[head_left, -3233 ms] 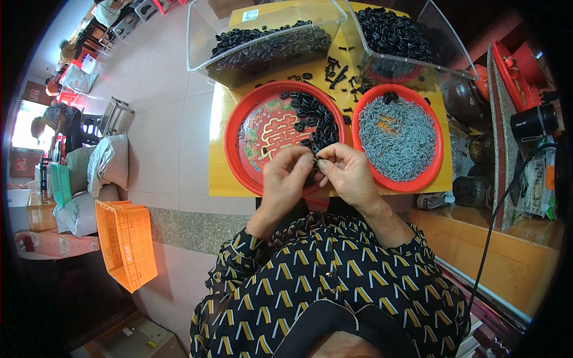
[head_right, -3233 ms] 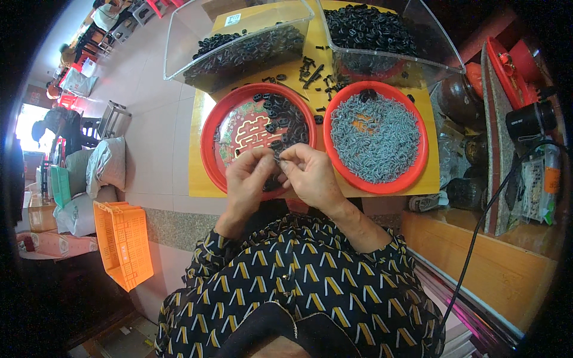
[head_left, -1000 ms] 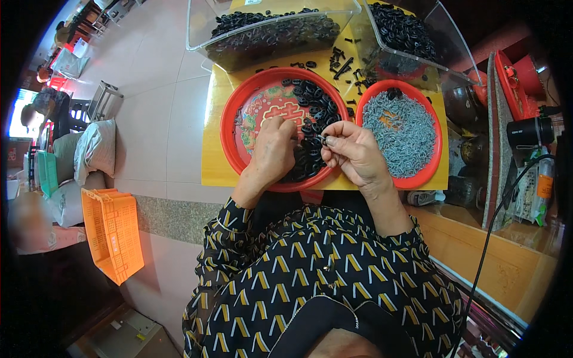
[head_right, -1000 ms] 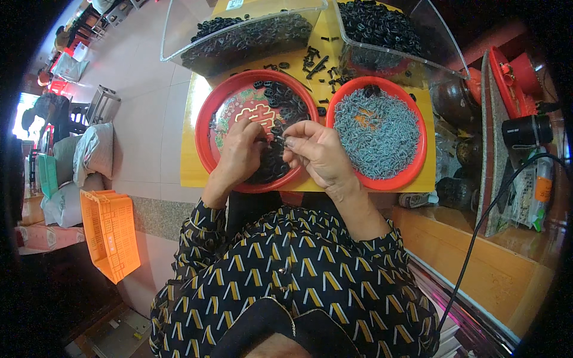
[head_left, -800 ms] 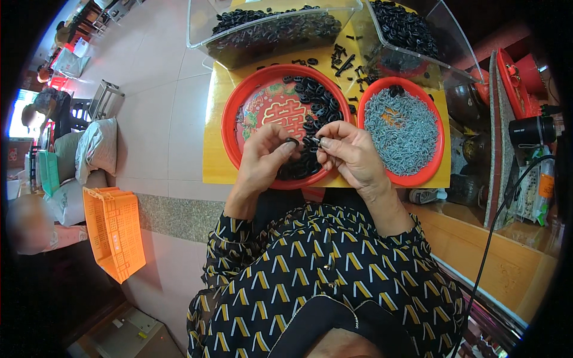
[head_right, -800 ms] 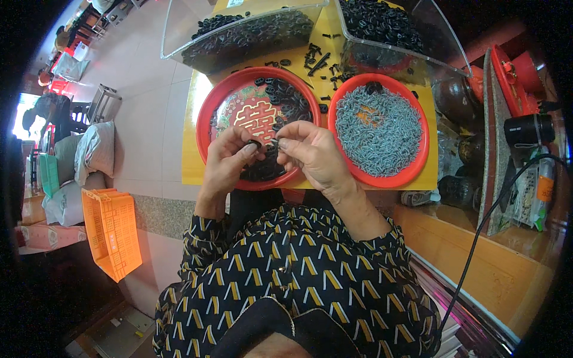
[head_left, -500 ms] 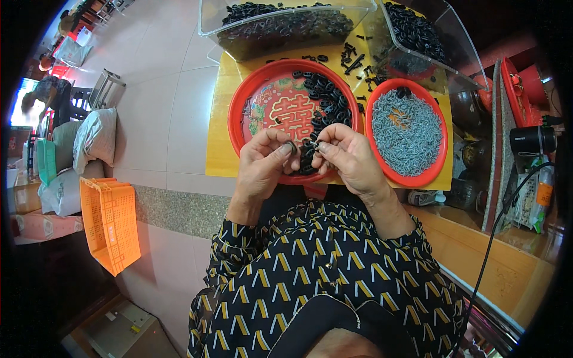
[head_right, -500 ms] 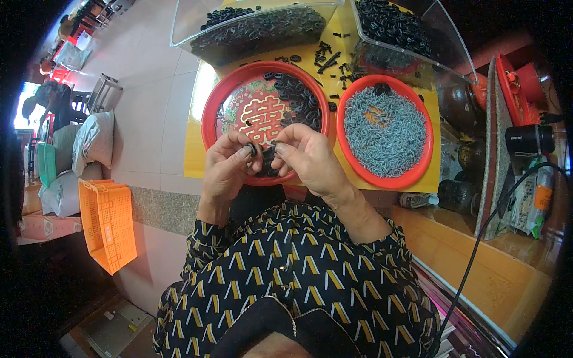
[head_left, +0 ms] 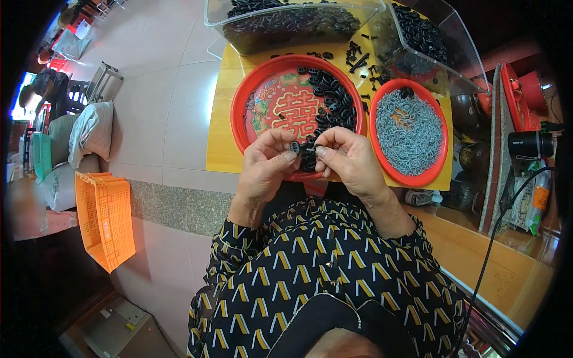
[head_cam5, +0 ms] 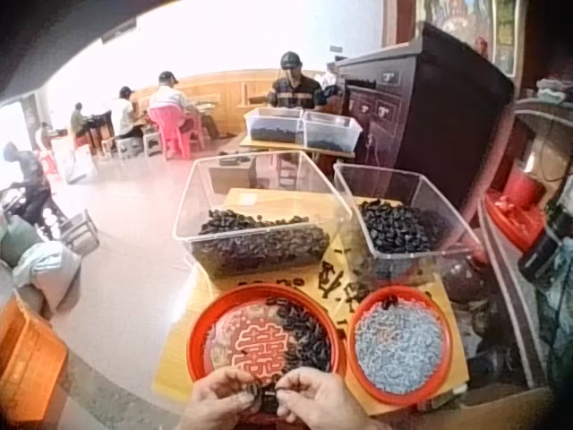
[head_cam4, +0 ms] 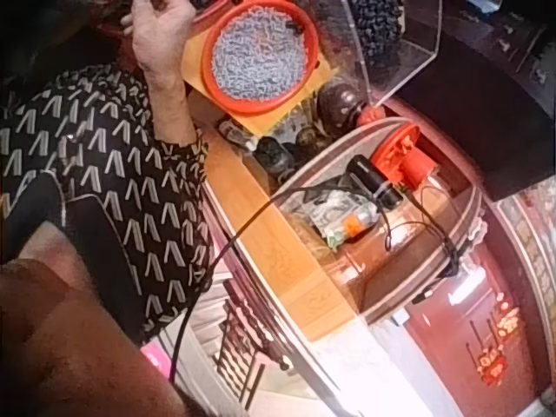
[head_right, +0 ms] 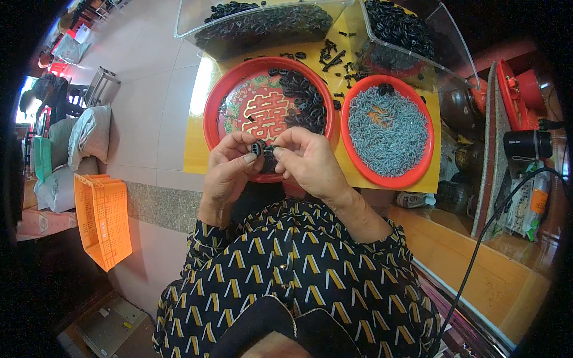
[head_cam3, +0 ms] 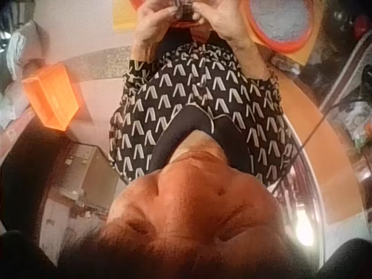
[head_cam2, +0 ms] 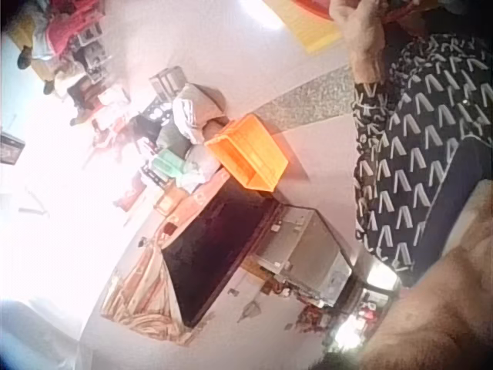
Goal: The person assembles small black padlocks by hand at a workbench. They pick up a lock body and a shackle from a red tray, insert the shackle into the body, and place the assembled unit back into the tray. The process is repeated continuously throughout the clip.
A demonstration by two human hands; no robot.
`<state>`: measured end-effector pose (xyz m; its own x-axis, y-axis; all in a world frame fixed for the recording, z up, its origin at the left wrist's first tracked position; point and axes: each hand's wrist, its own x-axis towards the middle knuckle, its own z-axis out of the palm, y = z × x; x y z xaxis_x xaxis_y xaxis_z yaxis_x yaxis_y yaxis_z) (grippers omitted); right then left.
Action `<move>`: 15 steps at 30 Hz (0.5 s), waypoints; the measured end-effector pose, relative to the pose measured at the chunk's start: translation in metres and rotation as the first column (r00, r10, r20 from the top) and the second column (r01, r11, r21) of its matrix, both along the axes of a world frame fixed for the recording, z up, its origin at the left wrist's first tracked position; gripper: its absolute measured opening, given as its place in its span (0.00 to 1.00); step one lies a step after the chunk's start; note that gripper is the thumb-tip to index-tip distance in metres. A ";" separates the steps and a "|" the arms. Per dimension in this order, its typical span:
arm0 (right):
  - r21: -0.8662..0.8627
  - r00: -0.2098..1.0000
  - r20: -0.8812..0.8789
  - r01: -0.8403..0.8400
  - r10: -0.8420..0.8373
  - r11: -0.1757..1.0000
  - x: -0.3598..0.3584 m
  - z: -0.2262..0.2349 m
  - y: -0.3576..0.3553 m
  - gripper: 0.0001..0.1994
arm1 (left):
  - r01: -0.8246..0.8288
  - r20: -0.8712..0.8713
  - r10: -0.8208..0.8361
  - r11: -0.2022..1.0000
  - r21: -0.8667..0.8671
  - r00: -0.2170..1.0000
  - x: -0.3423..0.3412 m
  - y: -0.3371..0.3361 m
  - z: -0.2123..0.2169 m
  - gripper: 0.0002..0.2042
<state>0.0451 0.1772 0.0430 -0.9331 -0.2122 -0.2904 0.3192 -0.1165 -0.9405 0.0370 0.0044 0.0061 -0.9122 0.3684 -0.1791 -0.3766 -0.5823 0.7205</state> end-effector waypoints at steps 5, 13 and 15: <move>0.019 0.999 0.020 0.027 -0.027 0.999 0.001 0.006 -0.001 0.04 | 0.002 0.016 -0.003 0.998 0.057 1.000 0.002 0.004 0.002 0.11; 0.038 0.997 -0.049 0.070 -0.068 0.997 0.002 0.003 -0.002 0.03 | 0.002 -0.086 -0.004 1.000 -0.022 0.996 0.006 0.010 0.004 0.11; 0.035 0.997 -0.043 0.063 -0.062 0.997 0.002 0.004 -0.002 0.03 | 0.002 -0.081 -0.005 1.000 -0.030 0.997 0.007 0.011 0.006 0.11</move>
